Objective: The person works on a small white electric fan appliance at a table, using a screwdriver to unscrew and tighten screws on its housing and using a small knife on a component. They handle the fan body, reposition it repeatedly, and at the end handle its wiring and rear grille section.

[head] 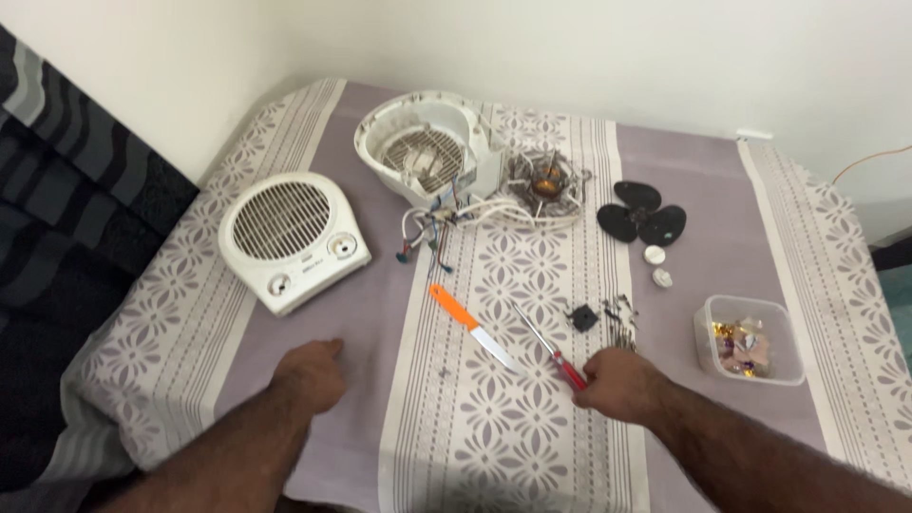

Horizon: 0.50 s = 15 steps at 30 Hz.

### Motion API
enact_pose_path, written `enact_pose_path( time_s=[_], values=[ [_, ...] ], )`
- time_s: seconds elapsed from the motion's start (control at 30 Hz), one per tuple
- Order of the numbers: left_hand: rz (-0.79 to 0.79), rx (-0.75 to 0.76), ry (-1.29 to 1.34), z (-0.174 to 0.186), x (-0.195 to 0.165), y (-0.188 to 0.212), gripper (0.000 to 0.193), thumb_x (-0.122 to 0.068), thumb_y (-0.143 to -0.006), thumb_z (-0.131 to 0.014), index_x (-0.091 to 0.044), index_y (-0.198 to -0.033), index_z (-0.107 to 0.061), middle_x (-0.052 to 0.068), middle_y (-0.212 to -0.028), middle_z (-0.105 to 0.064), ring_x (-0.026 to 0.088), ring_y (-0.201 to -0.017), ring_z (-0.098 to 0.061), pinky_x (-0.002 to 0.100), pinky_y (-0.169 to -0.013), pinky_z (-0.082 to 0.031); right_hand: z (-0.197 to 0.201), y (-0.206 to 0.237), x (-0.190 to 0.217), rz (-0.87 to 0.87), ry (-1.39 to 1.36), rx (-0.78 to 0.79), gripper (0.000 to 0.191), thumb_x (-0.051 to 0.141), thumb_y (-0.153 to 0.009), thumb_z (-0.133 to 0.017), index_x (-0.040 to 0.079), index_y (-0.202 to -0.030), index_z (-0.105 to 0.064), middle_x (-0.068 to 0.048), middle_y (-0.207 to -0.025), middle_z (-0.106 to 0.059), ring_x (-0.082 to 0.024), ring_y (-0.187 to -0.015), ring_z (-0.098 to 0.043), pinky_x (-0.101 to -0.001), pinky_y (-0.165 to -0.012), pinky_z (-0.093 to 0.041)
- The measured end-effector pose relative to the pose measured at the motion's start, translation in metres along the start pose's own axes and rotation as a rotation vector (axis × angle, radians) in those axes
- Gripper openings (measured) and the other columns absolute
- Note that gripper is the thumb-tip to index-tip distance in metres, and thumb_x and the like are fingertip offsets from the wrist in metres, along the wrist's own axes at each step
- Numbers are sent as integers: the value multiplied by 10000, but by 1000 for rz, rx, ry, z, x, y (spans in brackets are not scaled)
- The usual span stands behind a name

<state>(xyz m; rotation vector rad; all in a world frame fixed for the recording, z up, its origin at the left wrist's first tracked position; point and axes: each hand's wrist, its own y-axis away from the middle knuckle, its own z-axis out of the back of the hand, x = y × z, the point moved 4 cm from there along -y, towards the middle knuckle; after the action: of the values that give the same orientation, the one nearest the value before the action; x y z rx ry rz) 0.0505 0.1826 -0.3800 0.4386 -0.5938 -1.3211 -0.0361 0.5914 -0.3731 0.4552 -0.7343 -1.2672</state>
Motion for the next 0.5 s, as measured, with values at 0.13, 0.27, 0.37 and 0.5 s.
enact_pose_path(
  time_s=[0.13,0.27,0.37,0.5],
  values=[
    [5,-20,63,6,-3,7,654,-167,-919,-522,-171,-1562,-399,108,-1408,-629,277,-1245,-640,359,-1065,-525,6,13,10,-42,14,20,453,441,-758,-789,47,-982,-787,-165,-921,-769,-293,-910,-754,-415,-892,-592],
    [106,72,175,8,-5,17,815,-94,-854,-565,-274,-1613,-327,106,-1424,-624,287,-1249,-651,355,-1076,-537,10,26,18,-49,27,39,482,462,-762,-783,33,-980,-787,-171,-920,-777,-288,-927,-767,-420,-910,-589],
    [146,138,170,9,-10,26,887,-112,-845,-673,-291,-1624,-289,88,-1437,-618,276,-1260,-646,361,-1073,-543,13,35,21,-44,47,37,494,471,-762,-785,44,-1010,-779,-172,-961,-769,-285,-965,-750,-413,-936,-578],
    [173,208,155,16,-10,22,967,-143,-839,-793,-309,-1632,-266,61,-1461,-598,265,-1269,-645,370,-1067,-556,10,41,26,-90,72,63,528,482,-795,-765,44,-1089,-735,-164,-1045,-754,-269,-1031,-736,-411,-967,-575]
  ],
)
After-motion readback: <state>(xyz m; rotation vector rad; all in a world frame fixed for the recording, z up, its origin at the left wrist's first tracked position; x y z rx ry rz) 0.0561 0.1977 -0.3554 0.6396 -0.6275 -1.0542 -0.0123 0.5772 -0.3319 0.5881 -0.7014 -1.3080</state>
